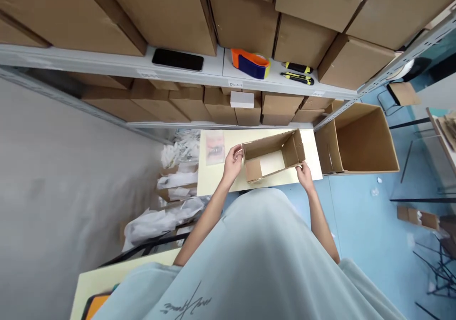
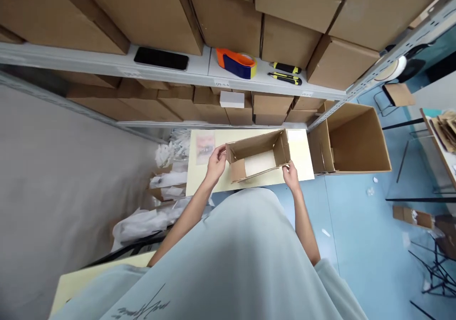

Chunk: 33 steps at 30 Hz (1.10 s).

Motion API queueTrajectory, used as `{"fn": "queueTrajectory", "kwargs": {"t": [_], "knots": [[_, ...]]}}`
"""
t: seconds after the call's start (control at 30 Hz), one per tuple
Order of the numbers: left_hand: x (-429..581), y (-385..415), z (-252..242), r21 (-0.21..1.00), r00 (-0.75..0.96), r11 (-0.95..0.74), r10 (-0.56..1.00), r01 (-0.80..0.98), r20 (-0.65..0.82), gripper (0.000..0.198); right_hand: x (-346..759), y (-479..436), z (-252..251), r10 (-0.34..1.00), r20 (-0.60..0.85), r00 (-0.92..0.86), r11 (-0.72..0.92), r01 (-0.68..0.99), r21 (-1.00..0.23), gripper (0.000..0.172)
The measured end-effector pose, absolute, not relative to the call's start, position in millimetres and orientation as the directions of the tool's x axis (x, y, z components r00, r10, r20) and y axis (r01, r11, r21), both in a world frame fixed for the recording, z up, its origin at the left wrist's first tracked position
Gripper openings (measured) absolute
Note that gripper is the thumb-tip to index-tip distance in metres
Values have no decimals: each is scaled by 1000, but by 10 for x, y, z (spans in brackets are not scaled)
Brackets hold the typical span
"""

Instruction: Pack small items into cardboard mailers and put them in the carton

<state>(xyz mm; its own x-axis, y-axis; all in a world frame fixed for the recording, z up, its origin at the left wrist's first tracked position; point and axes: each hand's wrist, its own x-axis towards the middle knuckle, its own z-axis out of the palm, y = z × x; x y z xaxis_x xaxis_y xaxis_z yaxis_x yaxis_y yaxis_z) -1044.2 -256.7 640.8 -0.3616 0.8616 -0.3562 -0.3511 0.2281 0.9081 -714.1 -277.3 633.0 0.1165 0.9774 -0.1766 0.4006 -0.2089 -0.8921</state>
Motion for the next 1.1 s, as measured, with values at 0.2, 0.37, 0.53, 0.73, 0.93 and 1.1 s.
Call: {"fn": "queueTrajectory", "kwargs": {"t": [0.2,0.37,0.53,0.73,0.93,1.1], "knots": [[-10604,-2702,6518,918,-290,248,895,-310,-339,34,-7126,-2995,6748,956,-190,223,-266,390,-882,55],[-10600,-2919,6667,930,-253,250,914,-268,-318,44,-7002,-2679,7036,971,-77,227,-173,441,-881,65],[-10396,-2949,6734,943,-328,242,893,-229,-309,52,-6920,-2223,7105,994,-50,95,-90,485,-870,59],[-10249,-2737,6646,978,-478,204,863,28,-167,44,-6912,-1963,7012,996,-83,-29,-57,516,-855,56],[-10176,-2370,6628,960,-600,184,800,211,-21,37,-6956,-1622,7025,993,-85,-76,-22,604,-796,64],[-10037,-2206,6694,950,-684,215,730,228,-1,27,-7062,-1250,7047,989,-29,-144,80,690,-720,59]]}}
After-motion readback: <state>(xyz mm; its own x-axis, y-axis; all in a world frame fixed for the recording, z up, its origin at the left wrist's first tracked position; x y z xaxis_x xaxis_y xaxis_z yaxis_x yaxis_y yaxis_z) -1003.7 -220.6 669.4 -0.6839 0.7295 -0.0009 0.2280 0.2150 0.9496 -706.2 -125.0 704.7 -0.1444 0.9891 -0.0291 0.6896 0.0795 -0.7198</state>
